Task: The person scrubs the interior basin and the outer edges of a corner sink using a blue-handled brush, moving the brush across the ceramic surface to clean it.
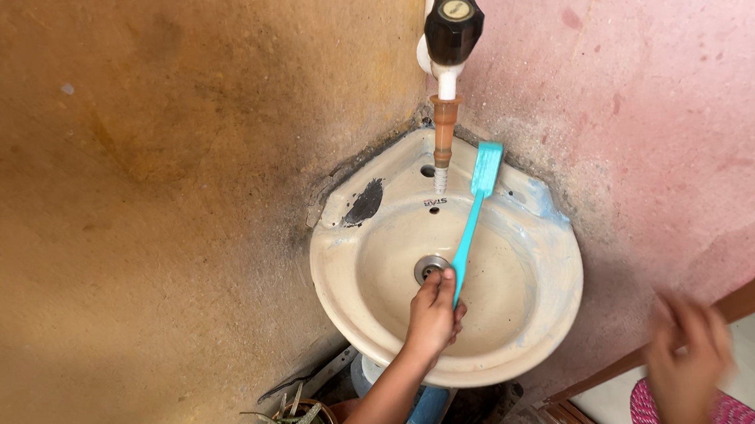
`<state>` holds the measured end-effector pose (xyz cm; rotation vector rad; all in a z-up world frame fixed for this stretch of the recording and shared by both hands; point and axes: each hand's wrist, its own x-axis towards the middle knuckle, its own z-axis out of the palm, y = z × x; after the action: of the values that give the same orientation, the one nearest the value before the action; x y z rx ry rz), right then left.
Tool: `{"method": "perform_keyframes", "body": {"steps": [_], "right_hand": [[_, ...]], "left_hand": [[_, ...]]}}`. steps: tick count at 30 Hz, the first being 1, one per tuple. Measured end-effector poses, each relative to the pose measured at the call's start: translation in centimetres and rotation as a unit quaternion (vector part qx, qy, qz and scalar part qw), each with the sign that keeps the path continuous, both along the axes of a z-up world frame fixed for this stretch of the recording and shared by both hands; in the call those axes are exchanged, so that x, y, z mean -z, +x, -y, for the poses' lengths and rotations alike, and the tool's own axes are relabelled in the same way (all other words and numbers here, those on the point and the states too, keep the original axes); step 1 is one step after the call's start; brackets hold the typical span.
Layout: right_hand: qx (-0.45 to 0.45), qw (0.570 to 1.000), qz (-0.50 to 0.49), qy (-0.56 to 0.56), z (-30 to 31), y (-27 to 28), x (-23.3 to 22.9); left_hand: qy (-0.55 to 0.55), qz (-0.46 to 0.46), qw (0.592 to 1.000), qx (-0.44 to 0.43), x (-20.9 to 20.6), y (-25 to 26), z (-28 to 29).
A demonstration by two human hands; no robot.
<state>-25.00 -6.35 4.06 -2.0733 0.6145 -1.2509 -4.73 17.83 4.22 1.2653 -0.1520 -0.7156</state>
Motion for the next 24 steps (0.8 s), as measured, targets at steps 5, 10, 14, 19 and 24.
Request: {"method": "perform_keyframes", "body": {"steps": [5,10,14,19,24], "right_hand": [[-0.166,0.983,-0.082,-0.007,-5.0,16.4,-1.4],[-0.244,0.933,-0.168,0.206,-9.9,24.9,-0.2],[-0.205,0.937,-0.241,0.145,-11.9,27.0,0.4],[-0.276,0.880,-0.212,0.323,-12.7,30.4,1.1],[-0.335,0.851,-0.217,0.341,-13.8,31.5,2.1]], "left_hand": [[-0.070,0.040,0.997,-0.018,1.0,0.3,3.3],[-0.057,0.001,0.998,-0.035,3.3,1.1,4.4],[-0.062,-0.037,0.995,-0.071,3.7,1.7,4.1],[-0.056,-0.036,0.992,-0.104,3.6,2.9,3.4],[-0.053,-0.081,0.977,-0.188,4.0,2.0,3.5]]}}
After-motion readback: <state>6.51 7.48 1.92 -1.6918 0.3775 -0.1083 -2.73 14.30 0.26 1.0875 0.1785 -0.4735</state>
